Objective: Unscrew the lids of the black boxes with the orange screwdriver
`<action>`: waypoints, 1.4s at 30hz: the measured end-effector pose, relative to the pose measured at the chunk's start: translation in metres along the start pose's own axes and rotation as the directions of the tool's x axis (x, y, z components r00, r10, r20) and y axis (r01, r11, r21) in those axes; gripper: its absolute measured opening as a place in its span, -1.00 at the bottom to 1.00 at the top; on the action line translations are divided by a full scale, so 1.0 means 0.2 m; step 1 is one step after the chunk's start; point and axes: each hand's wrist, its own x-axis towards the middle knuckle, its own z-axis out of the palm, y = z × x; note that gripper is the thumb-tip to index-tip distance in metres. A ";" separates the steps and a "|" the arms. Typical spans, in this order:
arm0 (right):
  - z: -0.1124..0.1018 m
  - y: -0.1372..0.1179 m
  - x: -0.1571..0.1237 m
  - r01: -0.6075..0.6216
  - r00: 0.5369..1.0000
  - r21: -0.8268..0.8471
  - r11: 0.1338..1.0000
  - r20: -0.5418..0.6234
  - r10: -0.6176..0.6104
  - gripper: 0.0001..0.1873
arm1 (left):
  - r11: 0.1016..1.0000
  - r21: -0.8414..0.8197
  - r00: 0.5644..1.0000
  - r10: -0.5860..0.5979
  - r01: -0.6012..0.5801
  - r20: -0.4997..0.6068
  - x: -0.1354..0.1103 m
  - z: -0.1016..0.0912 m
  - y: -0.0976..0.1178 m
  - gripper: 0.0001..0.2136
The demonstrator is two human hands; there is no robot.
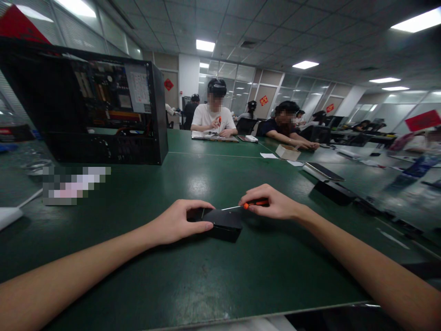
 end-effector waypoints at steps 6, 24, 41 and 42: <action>0.04 -0.04 0.01 0.026 0.999 -0.048 0.998 -0.022 -0.027 -0.72 | 1.000 -0.012 1.000 0.003 -0.003 0.002 0.00 0.00 -0.02 -0.58; 0.16 -0.04 0.05 0.114 0.994 -0.080 0.990 0.016 -0.113 -0.63 | 1.000 -0.009 1.000 0.001 -0.001 -0.015 0.00 0.01 -0.01 -0.55; 0.06 0.01 0.00 -0.033 0.993 -0.384 0.923 0.094 0.074 -0.69 | 0.999 -0.031 0.995 0.008 -0.011 -0.099 0.01 0.03 0.01 -0.58; 0.07 0.01 0.01 -0.041 0.992 -0.409 0.912 0.096 0.087 -0.68 | 0.999 -0.038 0.994 0.004 -0.008 -0.109 0.01 0.02 0.01 -0.58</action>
